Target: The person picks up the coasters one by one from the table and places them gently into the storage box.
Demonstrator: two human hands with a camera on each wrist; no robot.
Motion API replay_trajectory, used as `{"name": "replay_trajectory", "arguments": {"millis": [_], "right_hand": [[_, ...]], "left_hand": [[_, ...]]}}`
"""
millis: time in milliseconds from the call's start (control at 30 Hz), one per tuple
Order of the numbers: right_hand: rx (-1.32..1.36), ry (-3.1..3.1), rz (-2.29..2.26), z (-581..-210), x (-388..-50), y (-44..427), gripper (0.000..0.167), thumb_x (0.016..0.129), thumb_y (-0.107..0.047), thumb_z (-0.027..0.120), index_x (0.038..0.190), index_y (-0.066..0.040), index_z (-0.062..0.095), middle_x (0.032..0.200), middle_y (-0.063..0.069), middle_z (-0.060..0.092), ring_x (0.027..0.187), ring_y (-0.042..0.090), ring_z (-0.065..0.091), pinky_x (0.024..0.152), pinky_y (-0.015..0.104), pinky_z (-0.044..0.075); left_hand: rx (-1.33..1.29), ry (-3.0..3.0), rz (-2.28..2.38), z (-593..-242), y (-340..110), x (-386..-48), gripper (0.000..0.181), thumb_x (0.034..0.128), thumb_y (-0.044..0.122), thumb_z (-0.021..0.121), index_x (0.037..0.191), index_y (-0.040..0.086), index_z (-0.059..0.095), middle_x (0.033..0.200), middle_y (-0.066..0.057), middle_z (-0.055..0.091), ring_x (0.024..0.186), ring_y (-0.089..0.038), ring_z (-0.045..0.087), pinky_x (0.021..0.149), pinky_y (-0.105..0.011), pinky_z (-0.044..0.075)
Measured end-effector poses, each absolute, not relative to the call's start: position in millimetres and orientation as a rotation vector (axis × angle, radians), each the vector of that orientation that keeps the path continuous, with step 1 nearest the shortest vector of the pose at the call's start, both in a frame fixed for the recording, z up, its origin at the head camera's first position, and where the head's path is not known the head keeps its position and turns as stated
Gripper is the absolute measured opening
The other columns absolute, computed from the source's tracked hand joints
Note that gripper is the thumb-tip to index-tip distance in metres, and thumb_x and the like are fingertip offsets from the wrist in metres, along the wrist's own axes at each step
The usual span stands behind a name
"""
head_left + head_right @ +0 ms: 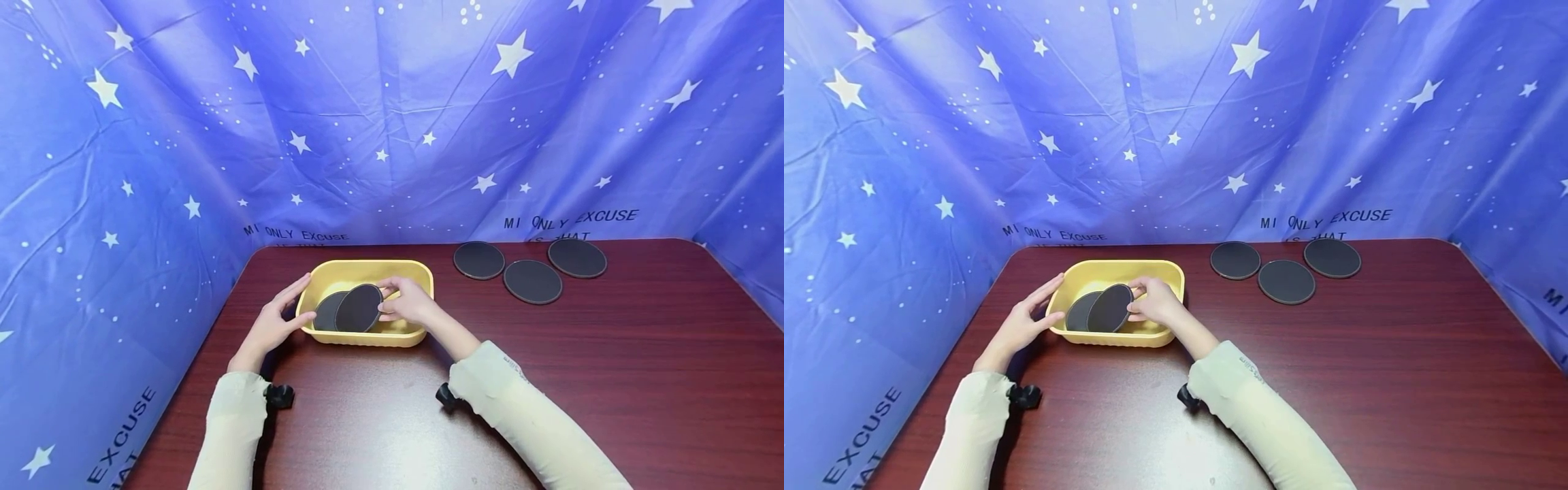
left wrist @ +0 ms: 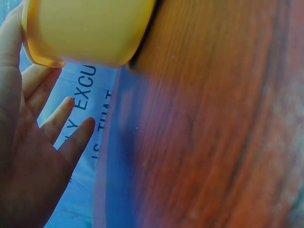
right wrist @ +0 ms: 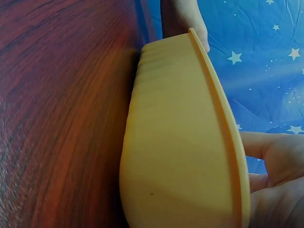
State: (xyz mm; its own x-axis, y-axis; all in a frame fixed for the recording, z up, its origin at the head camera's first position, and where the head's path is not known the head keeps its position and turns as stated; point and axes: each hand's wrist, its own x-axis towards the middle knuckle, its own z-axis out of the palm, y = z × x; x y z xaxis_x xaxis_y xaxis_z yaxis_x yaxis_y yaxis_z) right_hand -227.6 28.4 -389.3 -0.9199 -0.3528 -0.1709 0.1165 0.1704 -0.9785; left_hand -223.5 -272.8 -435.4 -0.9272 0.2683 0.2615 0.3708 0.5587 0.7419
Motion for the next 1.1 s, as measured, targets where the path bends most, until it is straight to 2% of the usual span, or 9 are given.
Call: {"name": "replay_trajectory", "arguments": {"millis": [233,333,467,600,833,1033,1100], "right_hand": [[-0.206,2.038,-1.785,-399.1,-229.6,23.1,0.049,0.091,0.008,0.061,0.138,0.013,0.048,0.122,0.026,0.052,0.08,0.017,0.067,0.086,0.037,0.061],[-0.207,2.043,-1.773,-402.7,-230.1,19.8,0.049,0.091,0.005,0.061,0.138,0.012,0.048,0.122,0.024,0.053,0.085,0.02,0.067,0.088,0.038,0.061],[-0.228,2.07,-1.74,-403.9,-230.5,17.7,0.049,0.091,0.003,0.062,0.138,0.011,0.048,0.123,0.025,0.056,0.089,0.021,0.068,0.087,0.037,0.061],[-0.226,2.104,-1.708,-402.2,-232.3,20.0,0.049,0.092,0.002,0.062,0.138,0.009,0.049,0.124,0.026,0.057,0.092,0.023,0.068,0.089,0.038,0.061],[-0.254,2.15,-1.638,-403.8,-236.2,22.1,0.049,0.093,-0.001,0.063,0.139,0.006,0.049,0.124,0.025,0.059,0.095,0.022,0.066,0.087,0.035,0.061],[-0.296,2.129,-1.579,-403.9,-235.5,20.2,0.051,0.094,-0.005,0.062,0.141,0.005,0.046,0.124,0.024,0.06,0.105,0.028,0.065,0.091,0.038,0.06],[-0.318,2.123,-1.558,-404.0,-234.6,19.4,0.051,0.094,-0.006,0.06,0.142,0.004,0.046,0.125,0.024,0.061,0.109,0.03,0.065,0.093,0.039,0.059]], "left_hand": [[-0.566,-2.655,-1.314,-437.4,-273.3,-221.9,0.071,0.087,0.015,0.077,0.151,0.016,0.045,0.159,-0.004,0.042,0.146,-0.009,0.036,0.105,0.0,0.03],[-0.56,-2.659,-1.305,-437.3,-273.2,-219.9,0.072,0.0869,0.012,0.077,0.151,0.014,0.045,0.159,-0.006,0.041,0.147,-0.015,0.036,0.105,0.001,0.029],[-0.543,-2.661,-1.326,-426.2,-267.0,-213.0,0.071,0.0865,0.006,0.076,0.15,0.007,0.044,0.158,-0.012,0.041,0.146,-0.031,0.036,0.104,0.002,0.028],[-0.551,-2.673,-1.341,-408.7,-256.2,-207.7,0.069,0.087,0.006,0.075,0.149,0.001,0.044,0.157,-0.017,0.041,0.145,-0.038,0.037,0.104,0.0,0.031],[-0.535,-2.692,-1.351,-400.3,-251.2,-208.6,0.068,0.0876,0.006,0.074,0.148,0.001,0.045,0.157,-0.016,0.041,0.146,-0.035,0.037,0.112,-0.014,0.037],[-0.541,-2.672,-1.4,-401.6,-253.6,-206.7,0.068,0.0878,0.004,0.073,0.148,0.0,0.044,0.158,-0.017,0.04,0.146,-0.036,0.035,0.106,-0.003,0.032],[-0.541,-2.673,-1.399,-402.1,-254.7,-204.8,0.067,0.0879,0.004,0.073,0.148,-0.002,0.044,0.157,-0.019,0.04,0.146,-0.037,0.035,0.106,-0.003,0.033]]}}
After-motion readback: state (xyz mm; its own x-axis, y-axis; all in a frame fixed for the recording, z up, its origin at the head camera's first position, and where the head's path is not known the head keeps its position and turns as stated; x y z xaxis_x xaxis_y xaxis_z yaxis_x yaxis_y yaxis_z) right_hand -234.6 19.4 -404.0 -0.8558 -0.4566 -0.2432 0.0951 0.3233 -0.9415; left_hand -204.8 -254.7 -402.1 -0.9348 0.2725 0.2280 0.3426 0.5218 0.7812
